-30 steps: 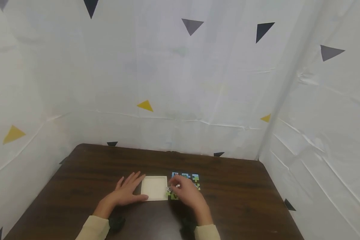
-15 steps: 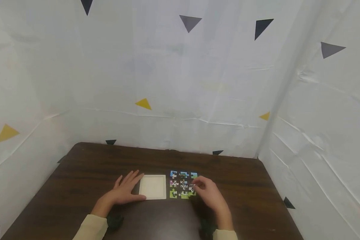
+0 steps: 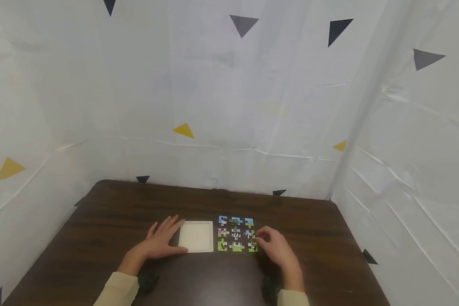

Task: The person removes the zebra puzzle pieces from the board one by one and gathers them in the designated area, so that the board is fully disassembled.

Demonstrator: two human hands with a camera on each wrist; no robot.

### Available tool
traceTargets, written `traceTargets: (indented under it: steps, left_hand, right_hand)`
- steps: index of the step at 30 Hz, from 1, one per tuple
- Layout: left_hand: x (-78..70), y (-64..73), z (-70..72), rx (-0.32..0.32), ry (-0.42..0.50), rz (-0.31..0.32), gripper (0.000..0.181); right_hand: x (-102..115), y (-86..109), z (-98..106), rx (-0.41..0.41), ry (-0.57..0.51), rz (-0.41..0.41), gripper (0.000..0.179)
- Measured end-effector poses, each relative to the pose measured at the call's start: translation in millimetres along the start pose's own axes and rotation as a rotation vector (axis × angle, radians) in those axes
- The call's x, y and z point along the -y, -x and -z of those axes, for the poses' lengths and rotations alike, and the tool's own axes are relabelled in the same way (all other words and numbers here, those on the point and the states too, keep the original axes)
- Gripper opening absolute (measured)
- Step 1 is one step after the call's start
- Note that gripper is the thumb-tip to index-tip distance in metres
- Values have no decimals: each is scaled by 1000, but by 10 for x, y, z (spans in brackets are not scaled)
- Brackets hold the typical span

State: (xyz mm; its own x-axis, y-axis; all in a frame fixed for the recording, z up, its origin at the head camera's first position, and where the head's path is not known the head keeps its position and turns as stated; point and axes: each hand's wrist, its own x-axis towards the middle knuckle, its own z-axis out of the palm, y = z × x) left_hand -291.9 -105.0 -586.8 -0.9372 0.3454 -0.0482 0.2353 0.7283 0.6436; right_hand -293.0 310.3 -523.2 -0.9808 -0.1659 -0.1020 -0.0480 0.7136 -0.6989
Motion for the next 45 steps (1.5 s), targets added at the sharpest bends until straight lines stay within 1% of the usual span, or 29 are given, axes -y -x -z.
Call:
traceTargets:
  steps: [2,4,8,11,12,13,17,21,25,28,30,35,38,41,45]
  left_hand:
    - [-8,6,-4,0,5,-6,114]
    - [-23,15,-1,0,16,-10,113]
    - [-29,24,1,0,10,-13,112]
    - [-53,32,21,5,5,-8,111]
    - [-71,41,36,9,8,-3,111]
    - [-64,40,31,5,7,-14,110]
    - [-120,67,71,14,18,1,111]
    - [-72,42,33,11,8,8,112]
    - [2,3,-16,10,-9,-3,114]
    - [21,-14,-18,18,-10,-9,115]
    - [32,-18,-17,32,-25,1,115]
    - [45,-15,-19,50,-44,32,108]
    - [53,-15,-26,41,-42,39,105]
    - [61,-20,-29,31,-40,41,102]
    - [70,-19,-29,24,-36,39,99]
  right_hand:
    - [-26,26,17,-2,8,-22,16]
    - [-60,41,30,36,-1,-22,20]
    - [-123,57,34,148,-35,14,30]
    - [-147,58,24,183,-41,47,32]
    - [-150,59,18,182,-39,53,32]
    - [-151,59,13,180,-37,55,31]
    - [-129,72,3,176,-33,55,31]
    - [-102,87,2,169,-25,50,31]
    - [-89,98,3,161,-20,45,30]
    - [-90,99,8,161,-20,47,31]
    - [-90,100,11,164,-23,51,31]
    - [-85,108,10,191,-37,69,32]
    - [-82,105,8,199,-40,71,32]
    - [-79,98,13,188,-40,58,31]
    - [-79,93,13,165,-57,21,26]
